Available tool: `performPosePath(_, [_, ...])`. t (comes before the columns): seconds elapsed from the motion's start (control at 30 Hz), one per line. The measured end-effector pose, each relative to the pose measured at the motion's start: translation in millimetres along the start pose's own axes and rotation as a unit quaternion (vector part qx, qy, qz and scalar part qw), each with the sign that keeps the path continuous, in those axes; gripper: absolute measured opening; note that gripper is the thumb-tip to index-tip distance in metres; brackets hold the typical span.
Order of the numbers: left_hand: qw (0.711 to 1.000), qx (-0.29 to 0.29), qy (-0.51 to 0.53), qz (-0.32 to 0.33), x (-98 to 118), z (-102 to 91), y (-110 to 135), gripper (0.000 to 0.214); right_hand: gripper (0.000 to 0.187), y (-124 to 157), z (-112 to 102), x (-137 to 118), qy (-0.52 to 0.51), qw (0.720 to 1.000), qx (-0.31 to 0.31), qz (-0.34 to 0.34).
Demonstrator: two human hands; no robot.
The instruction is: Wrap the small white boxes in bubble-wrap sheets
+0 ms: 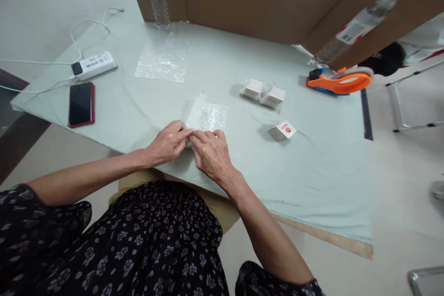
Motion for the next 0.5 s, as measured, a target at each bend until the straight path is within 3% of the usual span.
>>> performPosePath(0.13, [0.988, 0.043, -0.13, 0.069, 7, 3.4, 3, 0.025, 0.022, 14, -7, 11, -0.08, 0.994, 0.049, 0.053])
performPosePath(0.27, [0.981, 0.03, -0.161, 0.108, 8, 6.5, 1, 0.025, 0.023, 55, -10, 40, -0.136, 0.951, 0.149, 0.233])
performPosePath(0.4, [0.982, 0.021, -0.145, 0.118, 6, 10.9, -3, 0.025, 0.05, 90, 14, 61, -0.187, 0.891, 0.093, 0.404])
performPosePath(0.5, [0.983, 0.032, -0.136, 0.116, 5, 13.6, -3, 0.025, 0.067, 93, 28, 64, -0.201, 0.858, 0.049, 0.47])
Point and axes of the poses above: each hand's wrist, its own y-axis away from the middle knuckle, its own z-axis out of the palm, x = y × z, the point moved 6 cm from there along -y, towards the middle knuckle, and after that the axes turned 2 degrees about y, right-handed, at the moved point
